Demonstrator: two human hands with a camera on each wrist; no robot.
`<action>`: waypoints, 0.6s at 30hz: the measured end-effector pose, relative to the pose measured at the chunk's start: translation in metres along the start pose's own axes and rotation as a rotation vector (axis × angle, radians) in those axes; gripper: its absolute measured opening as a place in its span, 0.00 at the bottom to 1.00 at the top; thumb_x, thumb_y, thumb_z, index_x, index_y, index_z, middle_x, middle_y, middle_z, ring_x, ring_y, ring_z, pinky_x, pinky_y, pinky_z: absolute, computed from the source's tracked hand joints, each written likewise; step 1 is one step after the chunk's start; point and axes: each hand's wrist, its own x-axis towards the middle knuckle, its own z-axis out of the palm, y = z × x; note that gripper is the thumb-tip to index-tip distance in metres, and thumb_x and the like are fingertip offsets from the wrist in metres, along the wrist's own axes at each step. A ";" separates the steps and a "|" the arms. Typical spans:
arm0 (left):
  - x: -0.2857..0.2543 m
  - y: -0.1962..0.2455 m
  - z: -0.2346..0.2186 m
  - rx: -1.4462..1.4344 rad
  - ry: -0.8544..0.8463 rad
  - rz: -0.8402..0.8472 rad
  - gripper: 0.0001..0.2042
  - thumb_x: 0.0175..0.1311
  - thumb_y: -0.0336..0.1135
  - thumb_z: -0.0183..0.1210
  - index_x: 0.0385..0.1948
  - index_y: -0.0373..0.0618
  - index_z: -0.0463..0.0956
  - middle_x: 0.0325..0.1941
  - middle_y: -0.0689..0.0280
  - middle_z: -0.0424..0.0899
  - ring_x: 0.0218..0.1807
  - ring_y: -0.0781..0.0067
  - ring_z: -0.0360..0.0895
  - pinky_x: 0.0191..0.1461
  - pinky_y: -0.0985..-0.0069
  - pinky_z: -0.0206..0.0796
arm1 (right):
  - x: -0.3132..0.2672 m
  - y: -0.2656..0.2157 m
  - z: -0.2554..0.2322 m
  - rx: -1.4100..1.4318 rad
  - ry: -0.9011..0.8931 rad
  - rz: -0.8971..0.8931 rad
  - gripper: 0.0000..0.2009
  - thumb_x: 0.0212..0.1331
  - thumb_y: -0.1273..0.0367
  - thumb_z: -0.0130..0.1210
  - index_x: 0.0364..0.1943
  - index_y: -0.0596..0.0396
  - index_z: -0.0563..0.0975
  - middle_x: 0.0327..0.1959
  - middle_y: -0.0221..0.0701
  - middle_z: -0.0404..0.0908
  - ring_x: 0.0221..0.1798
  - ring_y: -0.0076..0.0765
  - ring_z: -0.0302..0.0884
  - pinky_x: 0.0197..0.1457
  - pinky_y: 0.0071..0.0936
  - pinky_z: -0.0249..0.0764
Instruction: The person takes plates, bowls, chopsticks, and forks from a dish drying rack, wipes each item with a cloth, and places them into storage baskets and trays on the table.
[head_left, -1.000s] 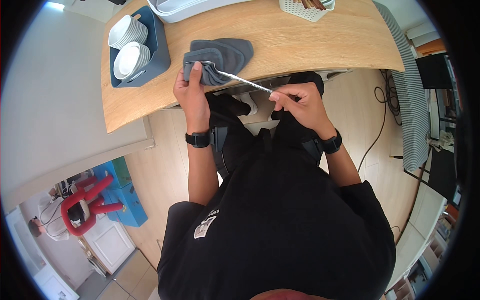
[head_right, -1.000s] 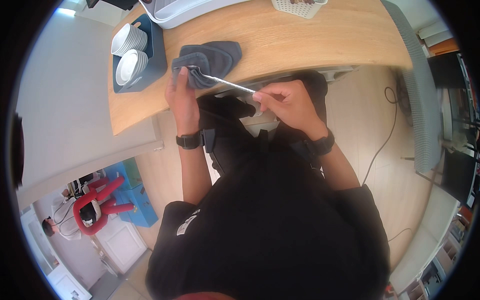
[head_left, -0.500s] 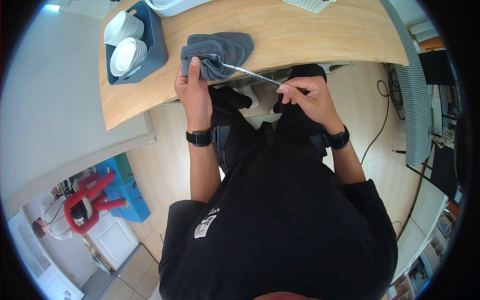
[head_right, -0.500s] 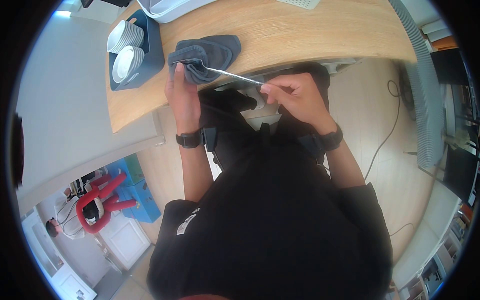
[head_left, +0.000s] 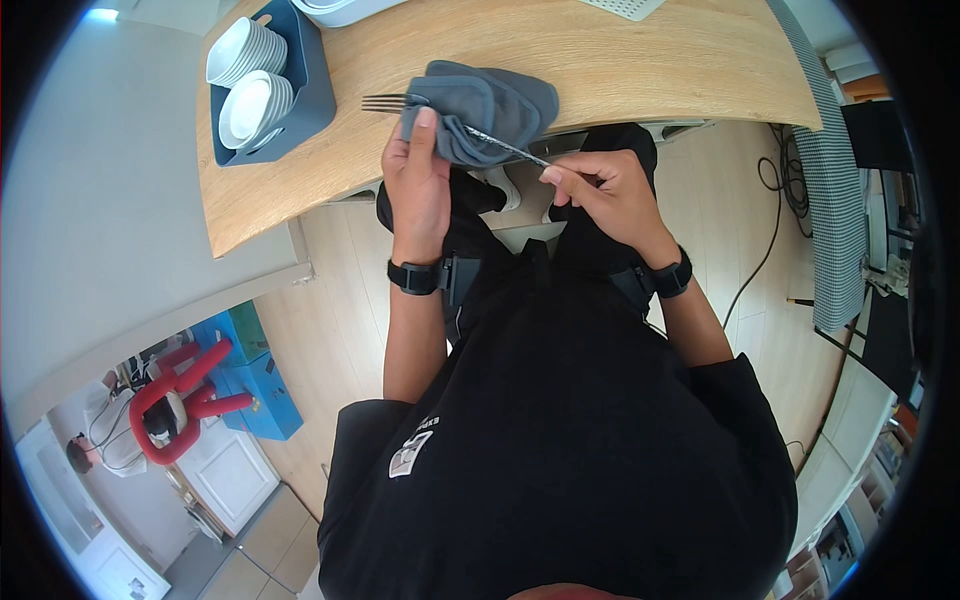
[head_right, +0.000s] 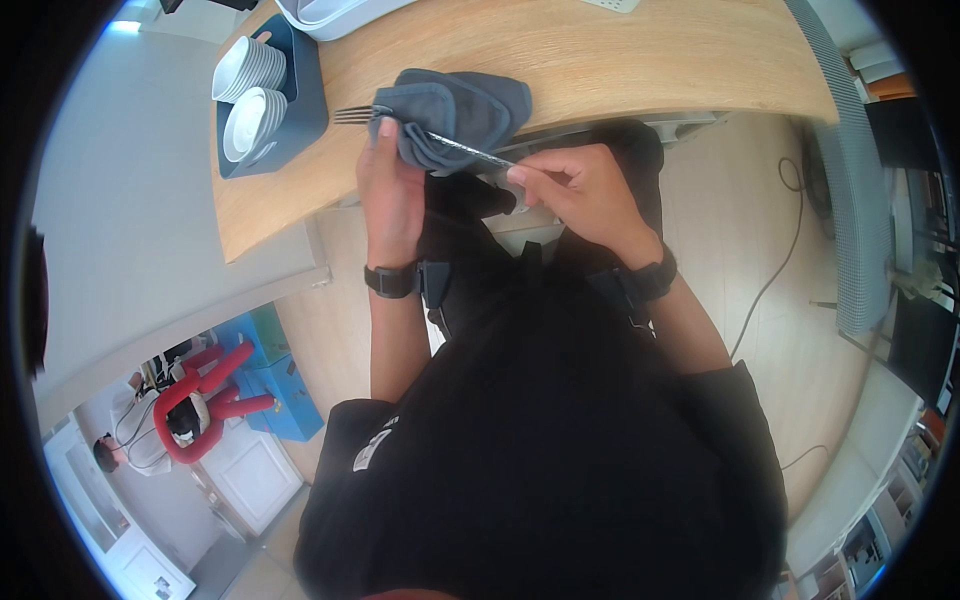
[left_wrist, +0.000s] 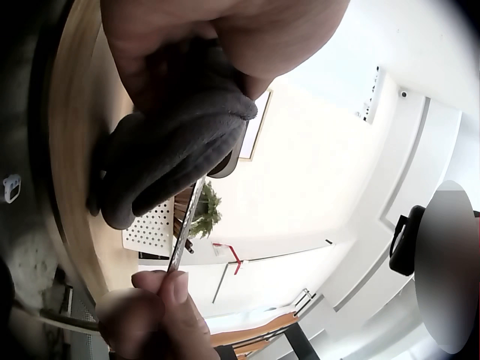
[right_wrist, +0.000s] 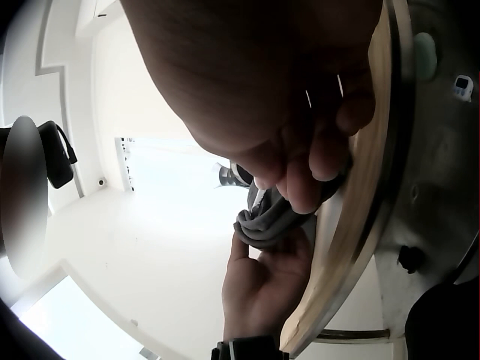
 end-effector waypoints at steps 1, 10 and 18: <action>-0.003 0.000 0.004 0.021 -0.022 -0.018 0.15 0.73 0.38 0.54 0.52 0.37 0.74 0.48 0.65 0.82 0.48 0.78 0.78 0.54 0.78 0.71 | 0.001 -0.001 0.002 -0.012 -0.012 -0.021 0.11 0.62 0.65 0.61 0.34 0.60 0.85 0.19 0.27 0.80 0.21 0.14 0.69 0.25 0.17 0.63; -0.008 -0.004 0.013 0.167 -0.059 0.007 0.14 0.70 0.36 0.58 0.50 0.35 0.75 0.45 0.66 0.83 0.44 0.82 0.77 0.51 0.81 0.68 | -0.001 -0.007 0.008 -0.052 0.012 0.005 0.10 0.60 0.66 0.64 0.31 0.60 0.84 0.22 0.27 0.82 0.23 0.15 0.73 0.28 0.16 0.67; -0.020 0.025 0.019 0.832 -0.265 0.121 0.12 0.60 0.32 0.67 0.38 0.36 0.76 0.28 0.68 0.80 0.29 0.84 0.73 0.35 0.83 0.66 | 0.000 -0.019 -0.009 0.019 0.188 -0.079 0.09 0.58 0.74 0.65 0.42 0.60 0.83 0.25 0.24 0.81 0.27 0.11 0.72 0.30 0.13 0.66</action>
